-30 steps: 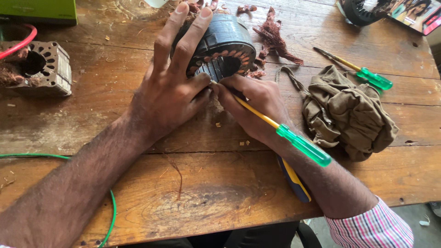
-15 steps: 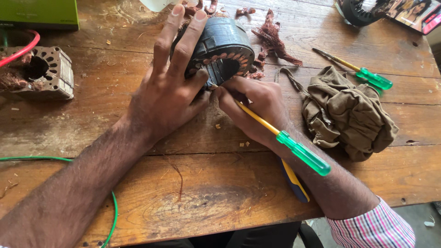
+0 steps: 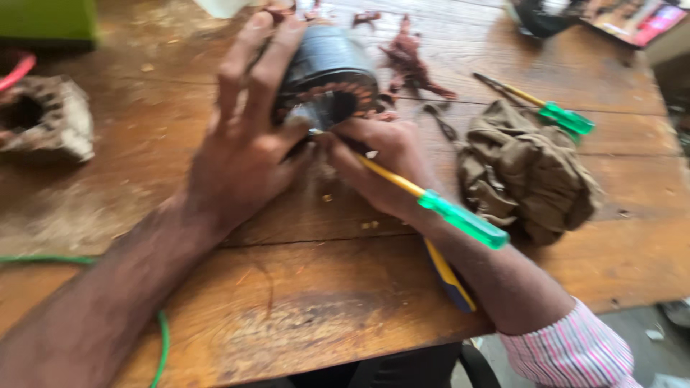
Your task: The person holds an electric motor stator on a wooden workbench and uses a screwdriver to pry burnt copper windings out of the stator slots one by one, working around the ring and letting the removed winding pieces pile on the table.
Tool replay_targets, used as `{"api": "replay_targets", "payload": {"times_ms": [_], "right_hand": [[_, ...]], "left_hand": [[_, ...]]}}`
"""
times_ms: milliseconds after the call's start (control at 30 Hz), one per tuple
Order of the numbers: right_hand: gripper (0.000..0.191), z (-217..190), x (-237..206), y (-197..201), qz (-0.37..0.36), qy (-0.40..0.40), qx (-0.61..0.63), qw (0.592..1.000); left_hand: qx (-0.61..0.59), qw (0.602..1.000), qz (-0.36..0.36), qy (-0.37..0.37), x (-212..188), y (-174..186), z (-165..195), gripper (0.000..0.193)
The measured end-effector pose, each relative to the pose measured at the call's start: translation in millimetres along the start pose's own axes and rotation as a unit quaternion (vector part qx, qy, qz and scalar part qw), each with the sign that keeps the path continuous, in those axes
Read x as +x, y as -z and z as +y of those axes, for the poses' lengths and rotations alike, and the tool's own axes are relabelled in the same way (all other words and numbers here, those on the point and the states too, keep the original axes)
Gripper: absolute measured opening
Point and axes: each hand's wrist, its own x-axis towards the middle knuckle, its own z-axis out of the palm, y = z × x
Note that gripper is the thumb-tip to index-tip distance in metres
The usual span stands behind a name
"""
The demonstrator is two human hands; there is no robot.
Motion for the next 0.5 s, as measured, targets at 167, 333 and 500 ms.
{"api": "replay_targets", "payload": {"times_ms": [167,333,500], "right_hand": [[0.017,5.5,-4.0,1.4,0.0,0.046,-0.026,0.999],[0.019,7.9,-3.8,0.1,-0.022,0.02,-0.049,0.998],[0.019,7.7,-5.6,-0.3,-0.006,0.061,-0.059,0.996]], "left_hand": [[0.019,1.0,-0.004,0.011,2.5,-2.1,4.8,0.035],[0.019,0.999,-0.027,0.034,-1.0,-3.6,5.9,0.037],[0.02,0.998,-0.044,0.051,-3.5,-2.5,8.8,0.036]]}}
